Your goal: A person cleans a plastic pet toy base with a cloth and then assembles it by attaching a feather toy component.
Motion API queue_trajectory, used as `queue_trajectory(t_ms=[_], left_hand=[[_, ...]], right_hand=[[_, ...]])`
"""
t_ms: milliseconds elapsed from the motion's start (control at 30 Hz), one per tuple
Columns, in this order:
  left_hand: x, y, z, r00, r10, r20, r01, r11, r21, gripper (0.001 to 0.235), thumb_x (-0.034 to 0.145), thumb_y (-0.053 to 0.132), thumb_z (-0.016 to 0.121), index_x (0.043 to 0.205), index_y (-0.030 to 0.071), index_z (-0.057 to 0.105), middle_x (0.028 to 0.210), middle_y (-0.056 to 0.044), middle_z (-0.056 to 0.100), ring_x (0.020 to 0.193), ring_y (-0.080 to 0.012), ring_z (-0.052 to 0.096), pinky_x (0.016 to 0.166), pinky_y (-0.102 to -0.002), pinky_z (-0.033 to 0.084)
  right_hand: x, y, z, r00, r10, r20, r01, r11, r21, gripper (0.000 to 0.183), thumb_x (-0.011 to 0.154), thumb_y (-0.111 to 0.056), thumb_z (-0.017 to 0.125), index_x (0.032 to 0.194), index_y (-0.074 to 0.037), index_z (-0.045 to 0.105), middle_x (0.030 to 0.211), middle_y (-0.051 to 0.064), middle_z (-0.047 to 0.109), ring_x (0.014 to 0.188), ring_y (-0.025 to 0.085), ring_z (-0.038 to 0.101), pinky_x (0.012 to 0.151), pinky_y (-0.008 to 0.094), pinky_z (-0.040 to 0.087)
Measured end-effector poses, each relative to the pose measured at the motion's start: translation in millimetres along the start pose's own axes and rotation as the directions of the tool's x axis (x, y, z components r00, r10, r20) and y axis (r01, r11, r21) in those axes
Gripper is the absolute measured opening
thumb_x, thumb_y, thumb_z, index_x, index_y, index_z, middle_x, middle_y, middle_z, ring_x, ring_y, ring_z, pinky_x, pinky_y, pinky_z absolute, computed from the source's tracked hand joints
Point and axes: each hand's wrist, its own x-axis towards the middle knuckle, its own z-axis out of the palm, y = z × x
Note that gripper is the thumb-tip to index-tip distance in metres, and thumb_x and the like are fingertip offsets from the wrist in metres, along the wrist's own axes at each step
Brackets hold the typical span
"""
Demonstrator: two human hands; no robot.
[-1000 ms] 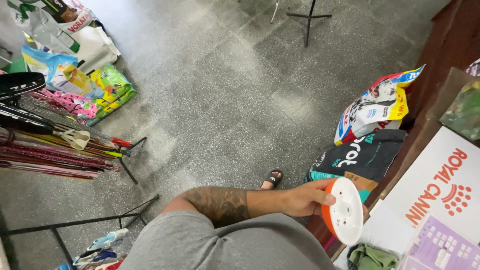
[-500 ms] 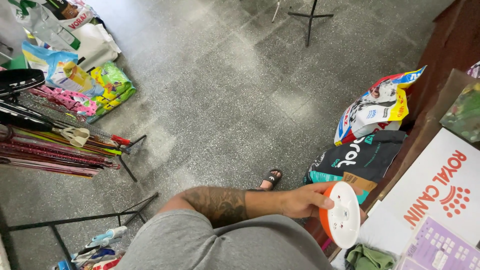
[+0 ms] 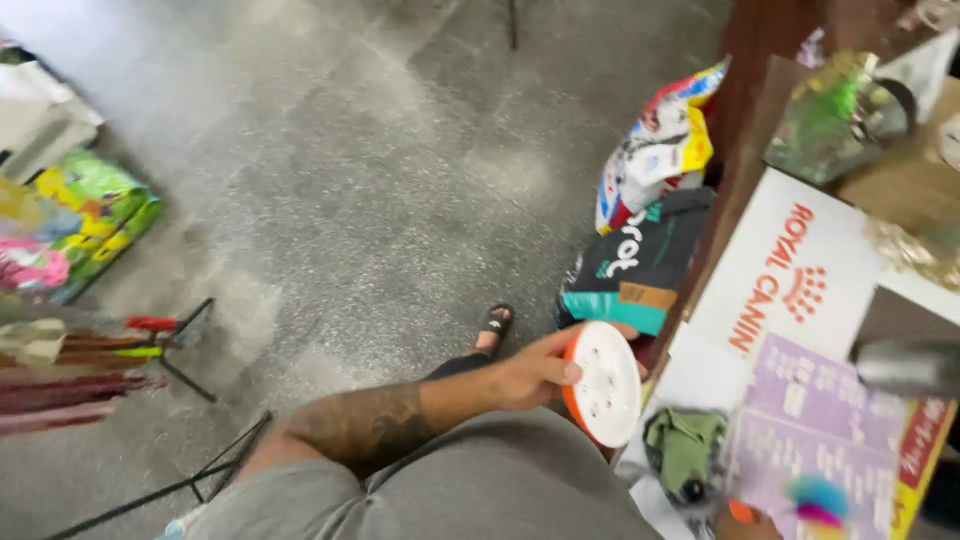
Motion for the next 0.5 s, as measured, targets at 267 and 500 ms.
queue_trajectory(t_ms=[267, 500], left_hand=[[3, 11, -10, 0.997, -0.069, -0.04, 0.077, 0.969, 0.236, 0.109, 0.072, 0.041, 0.085, 0.156, -0.003, 0.031, 0.126, -0.026, 0.068, 0.107, -0.0271, 0.073, 0.084, -0.042, 0.063], [5, 3, -7, 0.997, -0.042, -0.059, 0.055, 0.966, 0.251, 0.115, 0.073, 0.04, 0.089, 0.159, 0.002, 0.023, 0.148, -0.032, 0.047, 0.121, -0.0315, 0.066, 0.096, -0.043, 0.059]], right_hand=[[-57, -292, -251, 0.992, -0.083, -0.1, 0.129, 0.606, 0.785, 0.041, 0.081, -0.026, 0.083, 0.116, -0.007, 0.071, 0.129, 0.021, 0.068, 0.114, 0.032, 0.063, 0.103, 0.046, 0.046], [-124, -417, -334, 0.676, -0.697, -0.24, 0.505, 0.2, 0.84, 0.04, 0.079, -0.025, 0.089, 0.112, -0.009, 0.072, 0.136, 0.023, 0.064, 0.115, 0.036, 0.068, 0.104, 0.048, 0.047]])
